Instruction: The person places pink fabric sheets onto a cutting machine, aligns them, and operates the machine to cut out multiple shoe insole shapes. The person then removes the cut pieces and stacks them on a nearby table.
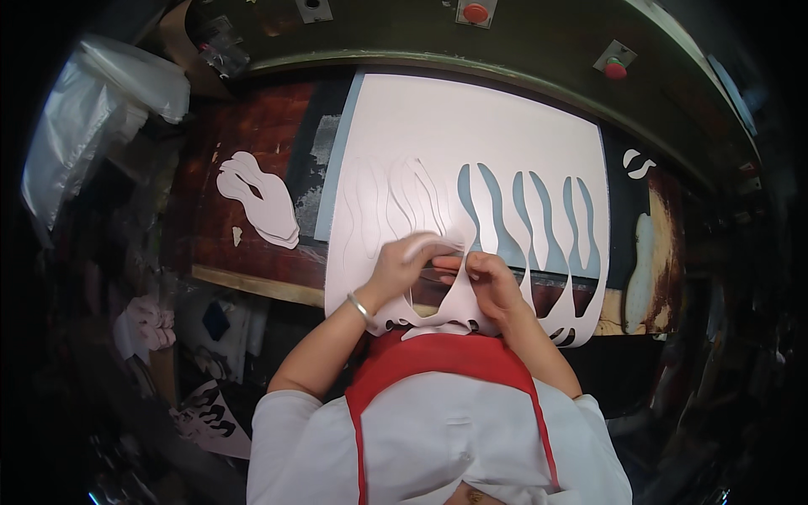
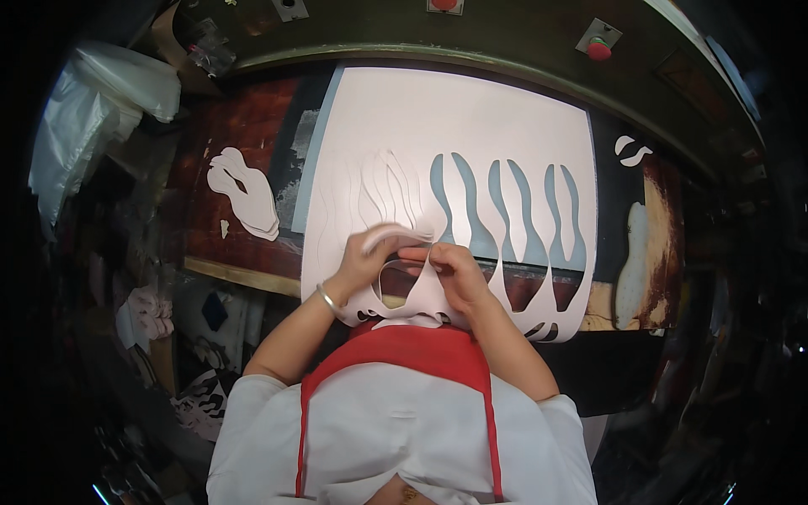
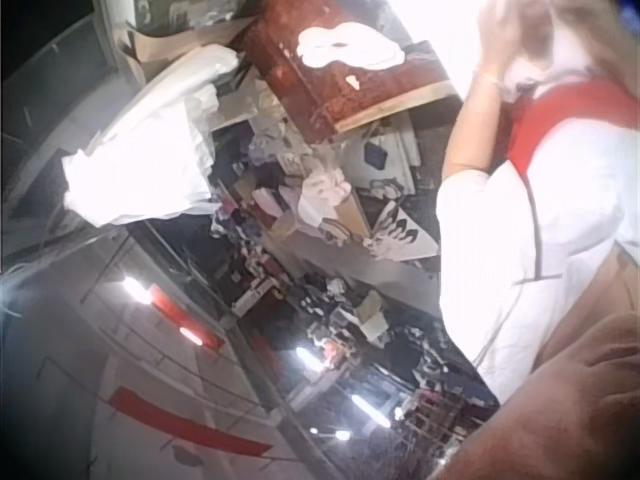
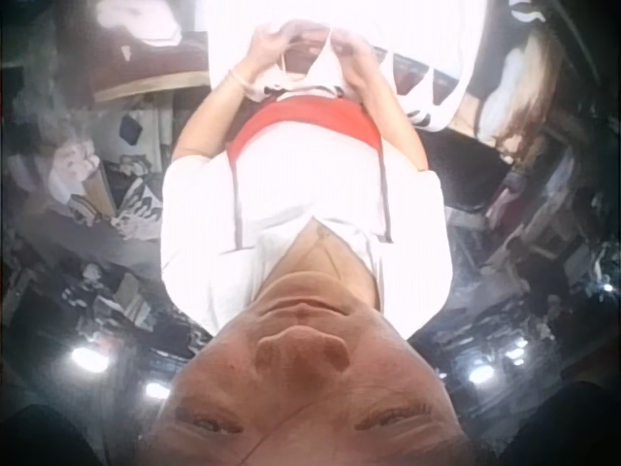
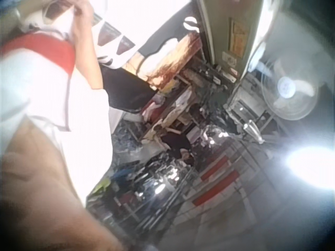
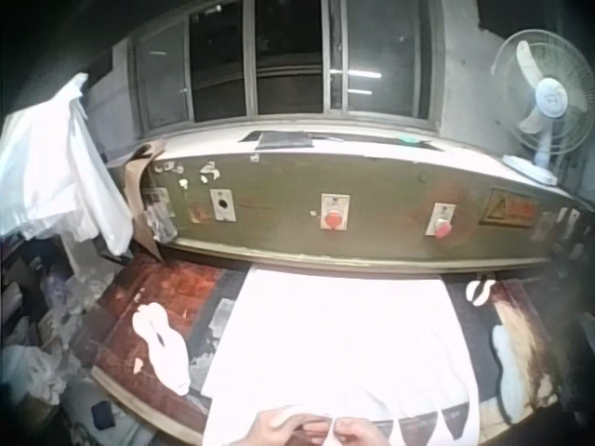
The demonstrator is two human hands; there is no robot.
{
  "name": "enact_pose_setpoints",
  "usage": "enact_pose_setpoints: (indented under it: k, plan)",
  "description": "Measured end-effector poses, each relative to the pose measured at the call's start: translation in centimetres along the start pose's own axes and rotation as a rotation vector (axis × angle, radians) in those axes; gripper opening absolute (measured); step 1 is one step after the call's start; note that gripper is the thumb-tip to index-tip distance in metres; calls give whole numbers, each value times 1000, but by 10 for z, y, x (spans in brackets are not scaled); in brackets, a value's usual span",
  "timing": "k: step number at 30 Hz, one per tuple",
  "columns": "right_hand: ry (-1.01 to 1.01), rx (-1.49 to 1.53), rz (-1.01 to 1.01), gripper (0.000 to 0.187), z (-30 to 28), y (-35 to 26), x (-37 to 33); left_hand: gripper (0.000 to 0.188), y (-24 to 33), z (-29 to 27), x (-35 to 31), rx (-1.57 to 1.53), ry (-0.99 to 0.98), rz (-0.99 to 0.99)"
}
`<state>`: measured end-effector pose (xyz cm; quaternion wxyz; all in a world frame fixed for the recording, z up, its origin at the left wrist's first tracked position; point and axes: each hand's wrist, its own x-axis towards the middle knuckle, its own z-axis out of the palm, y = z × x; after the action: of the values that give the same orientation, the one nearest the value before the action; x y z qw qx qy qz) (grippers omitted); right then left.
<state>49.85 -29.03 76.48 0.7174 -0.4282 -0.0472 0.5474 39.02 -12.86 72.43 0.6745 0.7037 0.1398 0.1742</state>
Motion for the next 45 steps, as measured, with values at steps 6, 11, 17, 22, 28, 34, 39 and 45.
enact_pose_setpoints:
  k: [6,11,17,22,28,34,39,45]
  plan:
    - [327,-1221,-379,15,25,-19,-27,37,22,-147,83,-362,1248,7]
    - [92,-1181,-324,16,49,5,-8,34,69,-216,47,842,1133,717]
    - [42,-605,292,18,46,35,52,35,8,-105,-42,903,-207,683]
    - [-34,-232,553,13,35,31,72,37,-10,-101,-58,752,-165,605]
    - [-327,314,305,19,52,50,62,53,-9,-113,-49,478,-14,597]
    - [-145,-387,191,9,74,51,62,22,-23,-134,-2,-66,224,-234]
    - [-42,-1009,-58,14,80,16,31,21,25,-247,33,-66,1158,91]
    - [310,-691,-125,13,34,-30,-19,30,76,-331,-12,712,1454,579]
